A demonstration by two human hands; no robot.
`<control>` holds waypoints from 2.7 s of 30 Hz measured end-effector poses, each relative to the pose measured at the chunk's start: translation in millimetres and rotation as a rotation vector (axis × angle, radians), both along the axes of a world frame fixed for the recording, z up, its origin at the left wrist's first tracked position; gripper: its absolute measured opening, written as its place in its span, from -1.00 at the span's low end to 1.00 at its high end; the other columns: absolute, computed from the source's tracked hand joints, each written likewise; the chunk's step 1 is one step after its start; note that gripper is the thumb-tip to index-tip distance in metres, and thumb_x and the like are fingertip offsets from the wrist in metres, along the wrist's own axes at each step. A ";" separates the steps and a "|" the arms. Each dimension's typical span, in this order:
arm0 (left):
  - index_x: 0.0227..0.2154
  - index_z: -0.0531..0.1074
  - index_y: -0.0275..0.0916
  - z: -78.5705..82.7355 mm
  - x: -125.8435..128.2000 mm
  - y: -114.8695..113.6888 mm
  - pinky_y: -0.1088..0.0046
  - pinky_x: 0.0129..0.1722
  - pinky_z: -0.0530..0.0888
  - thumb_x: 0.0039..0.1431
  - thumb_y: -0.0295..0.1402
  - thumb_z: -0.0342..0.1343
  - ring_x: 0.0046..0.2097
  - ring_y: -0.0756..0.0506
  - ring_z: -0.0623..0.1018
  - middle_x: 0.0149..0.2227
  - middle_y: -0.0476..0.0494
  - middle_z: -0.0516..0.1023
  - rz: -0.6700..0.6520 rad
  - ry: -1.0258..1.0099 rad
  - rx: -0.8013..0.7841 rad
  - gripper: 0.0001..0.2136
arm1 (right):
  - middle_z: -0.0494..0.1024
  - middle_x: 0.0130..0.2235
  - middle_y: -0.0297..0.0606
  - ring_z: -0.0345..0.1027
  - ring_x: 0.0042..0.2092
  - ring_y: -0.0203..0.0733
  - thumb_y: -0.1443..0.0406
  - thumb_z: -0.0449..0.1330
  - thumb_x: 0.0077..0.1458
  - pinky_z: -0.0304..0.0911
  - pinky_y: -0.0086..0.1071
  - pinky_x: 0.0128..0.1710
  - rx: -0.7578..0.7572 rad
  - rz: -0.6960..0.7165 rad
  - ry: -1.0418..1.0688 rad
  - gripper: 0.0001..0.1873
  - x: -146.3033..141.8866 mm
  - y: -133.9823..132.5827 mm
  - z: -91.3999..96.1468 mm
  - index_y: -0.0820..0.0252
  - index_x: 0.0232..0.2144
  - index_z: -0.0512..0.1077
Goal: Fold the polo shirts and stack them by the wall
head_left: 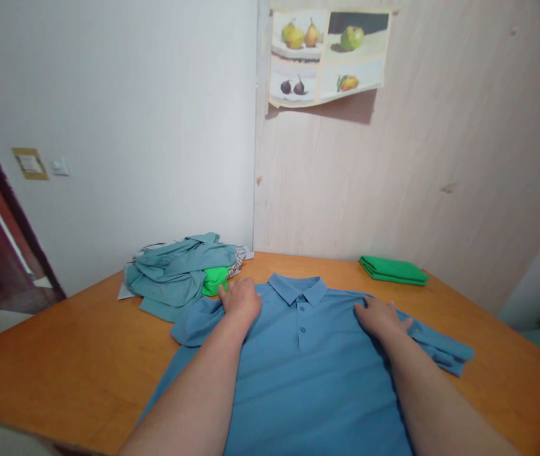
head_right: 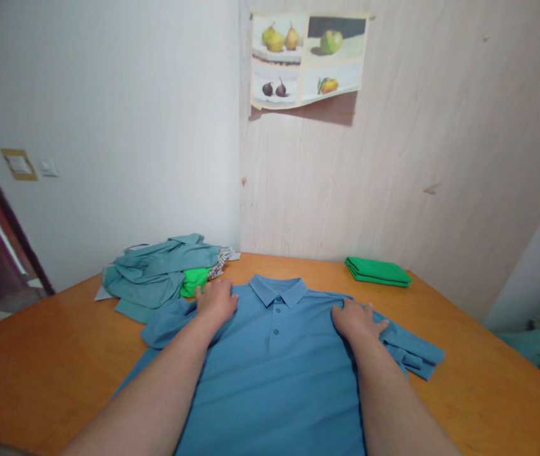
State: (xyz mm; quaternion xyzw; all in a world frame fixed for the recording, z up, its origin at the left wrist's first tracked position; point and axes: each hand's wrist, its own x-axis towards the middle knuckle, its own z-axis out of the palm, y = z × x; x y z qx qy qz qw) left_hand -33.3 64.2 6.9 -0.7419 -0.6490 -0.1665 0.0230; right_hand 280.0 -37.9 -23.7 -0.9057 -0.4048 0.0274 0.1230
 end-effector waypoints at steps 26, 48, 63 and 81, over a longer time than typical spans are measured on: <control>-0.27 0.52 -0.13 20.7 -6.2 -7.9 0.10 0.04 0.31 0.16 -0.20 0.07 -0.01 -0.28 0.56 -0.09 -0.22 0.64 -0.077 -0.061 -0.118 -0.81 | 0.25 0.33 -0.07 0.05 0.33 0.30 0.02 -0.11 0.20 -0.20 0.45 0.21 0.007 0.025 -0.031 -0.36 -0.3 3.7 -0.5 0.09 0.24 0.33; -0.02 0.35 -0.14 2.3 -17.4 20.7 0.29 -0.21 0.40 0.23 -0.25 -0.01 -0.10 -0.24 0.59 -0.11 -0.22 0.61 0.148 -0.432 0.002 -0.72 | 0.29 0.30 -0.04 0.02 0.34 0.28 0.06 -0.04 0.21 -0.04 0.27 0.21 0.047 0.025 -0.051 -0.41 -6.4 2.6 6.9 0.12 0.20 0.37; 0.20 0.33 -0.29 -19.9 26.2 -11.9 0.05 0.28 0.17 0.29 0.08 -0.16 0.35 -0.37 0.21 0.33 -0.40 0.24 -0.404 0.076 -0.124 -0.37 | 0.06 0.42 -0.14 -0.19 0.42 0.14 -0.05 -0.14 0.31 -0.21 0.02 0.34 -0.044 0.497 -0.054 -0.29 -73.6 11.6 0.2 0.17 0.36 0.14; 0.36 0.10 -0.15 -25.4 69.6 71.4 -0.14 0.32 -0.03 0.14 0.36 -0.41 0.42 -0.43 -0.03 0.44 -0.30 -0.04 -0.502 0.122 -0.195 -0.10 | -0.12 0.46 -0.17 -0.30 0.44 0.15 -0.21 -0.30 0.23 -0.34 0.20 0.32 -0.115 0.362 -0.029 -0.14 -17.3 74.7 -2.4 0.05 0.42 -0.04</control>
